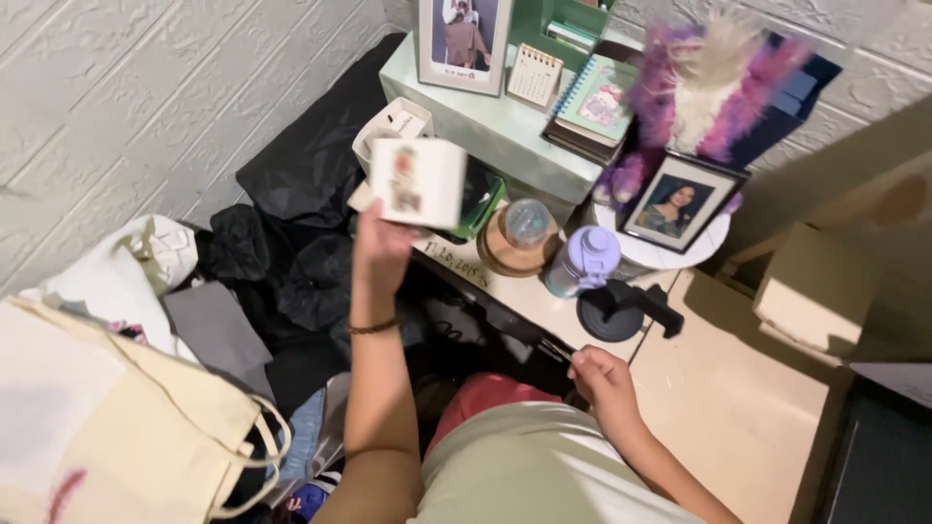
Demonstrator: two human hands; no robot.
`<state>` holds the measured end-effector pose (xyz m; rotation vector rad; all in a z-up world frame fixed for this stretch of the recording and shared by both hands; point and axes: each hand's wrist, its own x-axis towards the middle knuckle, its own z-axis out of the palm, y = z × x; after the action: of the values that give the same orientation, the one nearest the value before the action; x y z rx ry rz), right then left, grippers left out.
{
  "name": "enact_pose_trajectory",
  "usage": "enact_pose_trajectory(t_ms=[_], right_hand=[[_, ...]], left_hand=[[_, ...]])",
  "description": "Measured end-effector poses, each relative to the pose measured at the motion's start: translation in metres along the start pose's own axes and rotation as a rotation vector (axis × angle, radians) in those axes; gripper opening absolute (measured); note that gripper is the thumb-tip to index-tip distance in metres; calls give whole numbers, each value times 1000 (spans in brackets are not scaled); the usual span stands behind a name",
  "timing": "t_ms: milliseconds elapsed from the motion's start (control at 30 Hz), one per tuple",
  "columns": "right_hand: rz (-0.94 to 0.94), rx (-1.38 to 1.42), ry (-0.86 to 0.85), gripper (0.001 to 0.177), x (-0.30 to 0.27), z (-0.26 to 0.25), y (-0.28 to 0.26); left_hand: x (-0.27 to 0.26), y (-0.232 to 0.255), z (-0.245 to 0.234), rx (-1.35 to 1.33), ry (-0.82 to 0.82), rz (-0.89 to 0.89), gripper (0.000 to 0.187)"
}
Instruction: Organizing items on a desk and wiping down a laptop.
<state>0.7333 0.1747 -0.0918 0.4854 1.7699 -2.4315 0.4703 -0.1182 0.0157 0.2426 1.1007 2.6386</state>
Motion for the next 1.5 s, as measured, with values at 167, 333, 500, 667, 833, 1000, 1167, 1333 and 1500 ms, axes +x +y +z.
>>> enact_pose_trajectory(t_ms=[167, 333, 500, 667, 833, 1000, 1167, 1333, 1500], right_hand=[[-84, -188, -125, 16, 62, 40, -24], [28, -346, -281, 22, 122, 99, -44], [-569, -1019, 0, 59, 222, 166, -57], [-673, -1362, 175, 90, 291, 206, -88], [-295, -1308, 124, 87, 302, 206, -95], [-402, -915, 229, 68, 261, 187, -129], [-149, -586, 384, 65, 196, 162, -192], [-542, -467, 351, 46, 158, 128, -194], [-472, -361, 388, 45, 127, 109, -182]], left_hand=[[44, -5, -76, 6, 158, 111, 51], [58, -16, -97, 125, 342, 13, 52], [53, -14, -95, 34, 436, 9, 50], [34, -26, -129, 55, 342, 99, 48], [18, -25, -113, 62, 460, -94, 51], [29, -57, -125, 166, 470, -141, 49], [78, -82, -104, 440, 407, -139, 50], [97, -68, -57, 1359, 386, 98, 50], [83, -69, -37, 1577, 354, 374, 61]])
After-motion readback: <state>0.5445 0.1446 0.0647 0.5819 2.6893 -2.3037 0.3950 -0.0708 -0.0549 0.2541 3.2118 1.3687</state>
